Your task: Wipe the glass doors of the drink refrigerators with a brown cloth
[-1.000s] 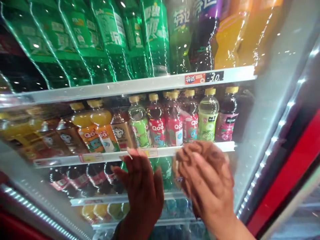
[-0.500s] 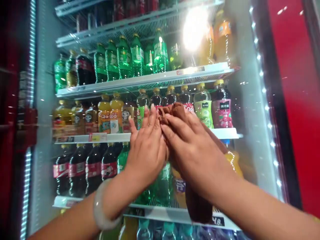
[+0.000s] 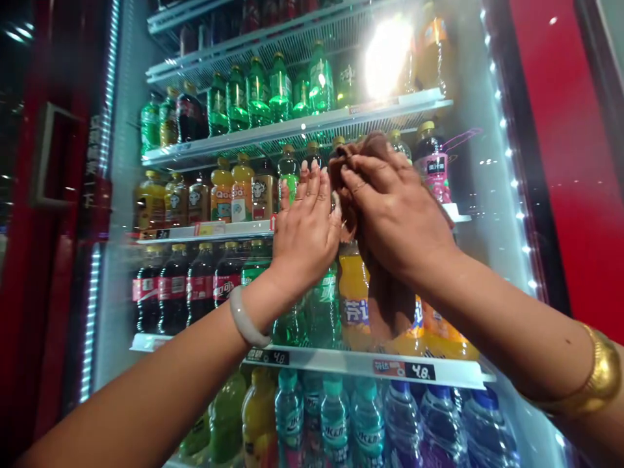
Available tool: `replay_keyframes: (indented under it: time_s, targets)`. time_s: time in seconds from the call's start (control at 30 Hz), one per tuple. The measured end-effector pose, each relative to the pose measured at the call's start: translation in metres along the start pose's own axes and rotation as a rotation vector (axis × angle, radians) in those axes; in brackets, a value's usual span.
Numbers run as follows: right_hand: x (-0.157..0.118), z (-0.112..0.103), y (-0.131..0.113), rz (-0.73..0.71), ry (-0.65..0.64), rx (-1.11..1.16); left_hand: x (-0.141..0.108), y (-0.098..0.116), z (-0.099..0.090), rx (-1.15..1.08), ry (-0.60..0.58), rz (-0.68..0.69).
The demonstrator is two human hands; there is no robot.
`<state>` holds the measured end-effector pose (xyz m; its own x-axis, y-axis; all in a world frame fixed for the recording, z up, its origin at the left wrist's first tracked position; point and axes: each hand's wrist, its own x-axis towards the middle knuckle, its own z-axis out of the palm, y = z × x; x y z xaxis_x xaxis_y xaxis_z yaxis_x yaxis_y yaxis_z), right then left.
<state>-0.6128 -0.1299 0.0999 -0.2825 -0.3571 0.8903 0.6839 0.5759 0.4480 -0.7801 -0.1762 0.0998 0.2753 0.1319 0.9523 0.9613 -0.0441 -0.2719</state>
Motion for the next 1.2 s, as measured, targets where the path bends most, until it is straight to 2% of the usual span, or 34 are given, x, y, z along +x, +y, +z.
replay_keyframes:
  time_s: [0.1,0.2,0.33,0.43,0.5,0.57,0.67,0.73,0.83,0.97,1.1,1.2]
  targets:
    - [-0.010,-0.006,0.001,0.071,0.029,-0.029,-0.001,0.003,0.002,0.011,-0.005,0.056]
    - [-0.013,-0.006,-0.001,0.041,0.017,-0.017,-0.001,0.006,0.002,0.011,-0.033,0.150]
    - [-0.010,-0.014,0.019,-0.033,-0.054,0.008,-0.001,0.008,0.002,-0.004,-0.039,0.153]
    - [-0.017,-0.022,0.031,0.049,0.003,-0.032,-0.002,0.008,0.003,-0.016,-0.041,0.174]
    - [-0.024,-0.024,0.027,0.085,0.030,-0.050,-0.003,0.008,0.002,-0.018,-0.044,0.177]
    - [-0.026,-0.022,0.016,0.063,-0.003,-0.037,-0.003,0.008,0.002,-0.020,-0.051,0.177]
    - [-0.020,-0.016,0.003,0.011,-0.067,-0.008,-0.002,0.014,0.000,-0.033,-0.062,0.133]
    - [-0.019,-0.016,0.001,0.028,-0.070,-0.009,-0.003,0.026,0.001,-0.043,-0.056,0.048]
    - [-0.033,-0.021,-0.001,0.106,-0.038,-0.045,-0.010,0.052,0.007,-0.051,-0.028,-0.058]
    - [-0.058,-0.029,0.000,0.167,0.005,-0.093,-0.022,0.077,0.019,-0.069,-0.033,-0.055]
    - [-0.060,-0.040,0.022,0.090,-0.092,-0.065,-0.025,0.080,0.025,-0.090,0.001,-0.053]
    - [-0.063,-0.046,0.031,0.168,-0.058,-0.081,-0.024,0.080,0.026,-0.102,0.036,-0.068]
